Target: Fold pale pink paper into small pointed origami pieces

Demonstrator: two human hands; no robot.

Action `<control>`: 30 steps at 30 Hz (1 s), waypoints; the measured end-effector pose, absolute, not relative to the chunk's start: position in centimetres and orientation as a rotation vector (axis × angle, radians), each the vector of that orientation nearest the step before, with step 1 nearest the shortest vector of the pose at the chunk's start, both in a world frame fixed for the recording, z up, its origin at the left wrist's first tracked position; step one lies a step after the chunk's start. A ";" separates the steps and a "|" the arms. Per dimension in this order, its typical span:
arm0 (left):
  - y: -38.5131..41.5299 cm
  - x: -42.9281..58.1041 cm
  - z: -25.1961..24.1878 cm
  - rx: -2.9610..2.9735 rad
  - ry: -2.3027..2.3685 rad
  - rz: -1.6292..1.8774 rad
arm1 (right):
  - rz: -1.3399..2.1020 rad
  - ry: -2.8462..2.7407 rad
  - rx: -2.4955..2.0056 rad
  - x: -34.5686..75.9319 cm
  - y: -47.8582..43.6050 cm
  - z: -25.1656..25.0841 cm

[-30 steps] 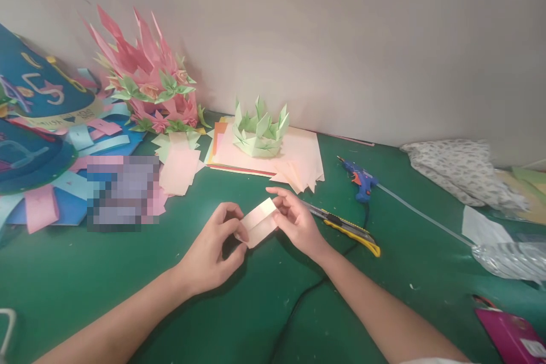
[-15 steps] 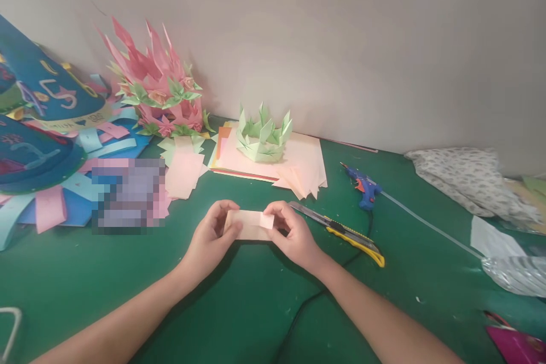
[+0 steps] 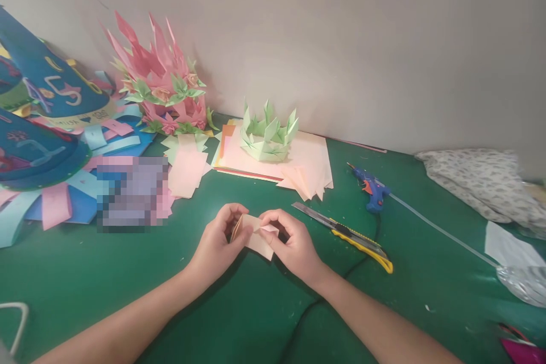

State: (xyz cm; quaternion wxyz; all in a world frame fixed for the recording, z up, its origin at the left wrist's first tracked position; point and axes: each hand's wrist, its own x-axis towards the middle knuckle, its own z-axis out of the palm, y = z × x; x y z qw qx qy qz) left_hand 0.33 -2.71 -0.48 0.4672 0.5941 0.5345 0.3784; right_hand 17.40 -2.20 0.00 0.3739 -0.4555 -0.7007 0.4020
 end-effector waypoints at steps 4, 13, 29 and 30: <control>-2.9 0.6 -0.4 1.501 1.321 0.918 | 1.108 -1.693 -1.205 17.3 -2.2 -0.1; -3.3 0.6 -0.4 1.571 1.339 0.905 | 1.154 -1.603 -1.208 17.2 -2.2 0.0; -3.6 0.7 0.0 1.578 1.358 0.941 | 1.147 -1.586 -1.154 16.9 -2.4 -0.2; -3.6 0.7 0.0 1.577 1.363 0.934 | 1.149 -1.583 -1.154 16.9 -2.4 -0.2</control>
